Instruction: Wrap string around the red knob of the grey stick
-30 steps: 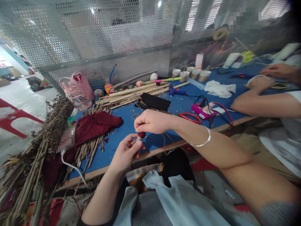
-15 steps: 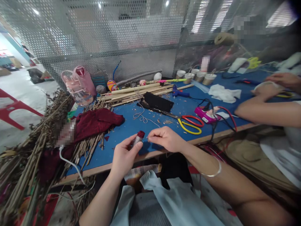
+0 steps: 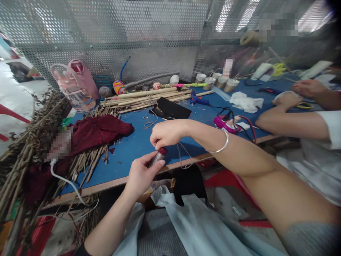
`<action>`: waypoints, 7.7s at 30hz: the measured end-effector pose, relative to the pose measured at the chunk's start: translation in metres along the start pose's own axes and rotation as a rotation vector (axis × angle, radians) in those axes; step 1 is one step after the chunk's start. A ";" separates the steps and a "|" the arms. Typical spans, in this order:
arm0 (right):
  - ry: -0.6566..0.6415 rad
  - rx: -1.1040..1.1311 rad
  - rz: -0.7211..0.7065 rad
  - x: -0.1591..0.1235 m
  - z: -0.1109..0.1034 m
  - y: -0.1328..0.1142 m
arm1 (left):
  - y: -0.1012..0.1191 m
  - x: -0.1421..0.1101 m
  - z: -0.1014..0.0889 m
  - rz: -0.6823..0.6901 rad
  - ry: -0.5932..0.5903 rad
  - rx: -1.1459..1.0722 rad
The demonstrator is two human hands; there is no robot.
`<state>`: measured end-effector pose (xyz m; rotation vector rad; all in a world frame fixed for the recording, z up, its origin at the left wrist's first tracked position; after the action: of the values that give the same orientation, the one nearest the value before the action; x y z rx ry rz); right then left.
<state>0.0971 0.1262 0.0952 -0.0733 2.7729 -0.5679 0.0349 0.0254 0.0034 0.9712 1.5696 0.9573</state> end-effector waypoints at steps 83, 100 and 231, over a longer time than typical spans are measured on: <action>1.402 1.137 0.106 -0.028 0.095 -0.008 | 0.023 -0.010 -0.015 0.283 0.365 0.264; 1.362 0.946 0.166 -0.023 0.079 -0.021 | 0.029 -0.007 -0.021 0.363 0.136 0.130; 1.312 1.058 0.155 -0.017 0.094 -0.018 | 0.013 0.000 0.003 -0.025 -0.267 -0.163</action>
<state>0.1422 0.0758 0.0248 1.0607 2.8687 -2.6382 0.0394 0.0301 0.0155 0.9213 1.2579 0.8839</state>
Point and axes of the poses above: each hand's wrist, its own x-axis towards the middle knuckle, its own z-axis out of the palm, y = z × x, the point moved 5 cm from there along x, towards the middle knuckle, and after that the axes turned 15 degrees about -z, right-handed, at the moved point
